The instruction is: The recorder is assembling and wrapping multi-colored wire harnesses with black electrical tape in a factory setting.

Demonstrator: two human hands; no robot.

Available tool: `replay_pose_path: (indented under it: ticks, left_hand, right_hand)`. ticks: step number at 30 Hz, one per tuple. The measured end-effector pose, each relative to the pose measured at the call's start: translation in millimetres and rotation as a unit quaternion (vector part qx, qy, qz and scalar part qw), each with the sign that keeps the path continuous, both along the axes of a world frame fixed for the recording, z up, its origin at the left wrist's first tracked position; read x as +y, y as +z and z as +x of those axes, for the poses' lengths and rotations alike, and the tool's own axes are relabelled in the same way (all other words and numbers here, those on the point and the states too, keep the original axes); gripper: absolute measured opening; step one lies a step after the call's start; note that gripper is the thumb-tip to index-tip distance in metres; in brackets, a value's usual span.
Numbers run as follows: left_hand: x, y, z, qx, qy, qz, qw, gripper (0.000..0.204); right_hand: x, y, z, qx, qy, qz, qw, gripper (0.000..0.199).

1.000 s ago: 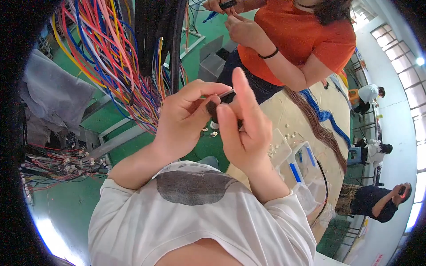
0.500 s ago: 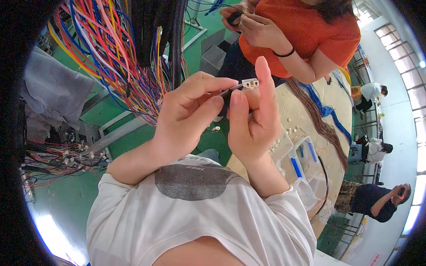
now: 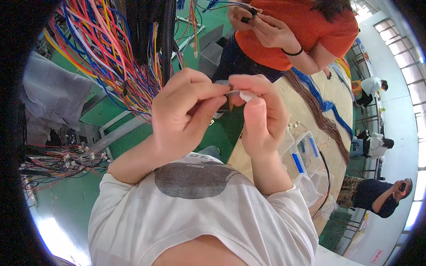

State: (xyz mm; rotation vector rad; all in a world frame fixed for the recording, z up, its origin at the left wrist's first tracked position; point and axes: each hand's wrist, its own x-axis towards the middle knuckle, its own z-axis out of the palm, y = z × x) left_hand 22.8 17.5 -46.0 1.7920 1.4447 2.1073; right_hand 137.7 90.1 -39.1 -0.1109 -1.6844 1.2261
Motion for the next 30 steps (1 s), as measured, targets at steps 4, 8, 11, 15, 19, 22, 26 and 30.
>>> replay_pose_path:
  ticks: [4,8,11,15,19,22,26,30]
  left_hand:
    - [9.0,-5.5,-1.5,0.069,0.036,0.070,0.994,0.017]
    - [4.2,-1.5,0.5,0.063,0.009,0.080,0.995,0.023]
    - [2.7,-3.3,-1.1,0.068,-0.010,-0.039,0.997,0.037]
    - [-0.1,-7.9,-15.5,-0.196,-0.166,-0.279,0.925,0.054]
    - [-0.7,10.7,-28.4,-0.477,-0.389,-0.290,0.732,0.050]
    - [4.6,6.1,-34.5,-0.482,-0.394,-0.298,0.724,0.046]
    - [-7.0,2.5,-27.8,-0.423,-0.328,-0.245,0.808,0.048]
    - [-9.4,-6.6,-20.7,-0.391,-0.252,-0.226,0.856,0.058]
  right_hand:
    - [3.9,0.3,1.6,-0.006,-0.016,-0.027,0.999,0.029]
    - [2.1,4.4,6.9,0.006,-0.012,-0.004,1.000,0.027]
    - [5.3,-0.3,10.2,-0.029,-0.015,0.017,0.999,0.018]
    - [4.3,-6.8,0.0,-0.070,-0.026,0.011,0.997,0.008]
    - [2.6,3.1,-0.5,-0.080,-0.061,0.076,0.992,0.009]
    - [6.4,-0.7,0.2,-0.086,-0.050,0.082,0.992,0.008]
    - [8.1,-7.3,1.1,-0.104,-0.021,0.053,0.993,0.009]
    - [10.8,-20.3,-2.9,-0.072,0.112,-0.183,0.974,0.013]
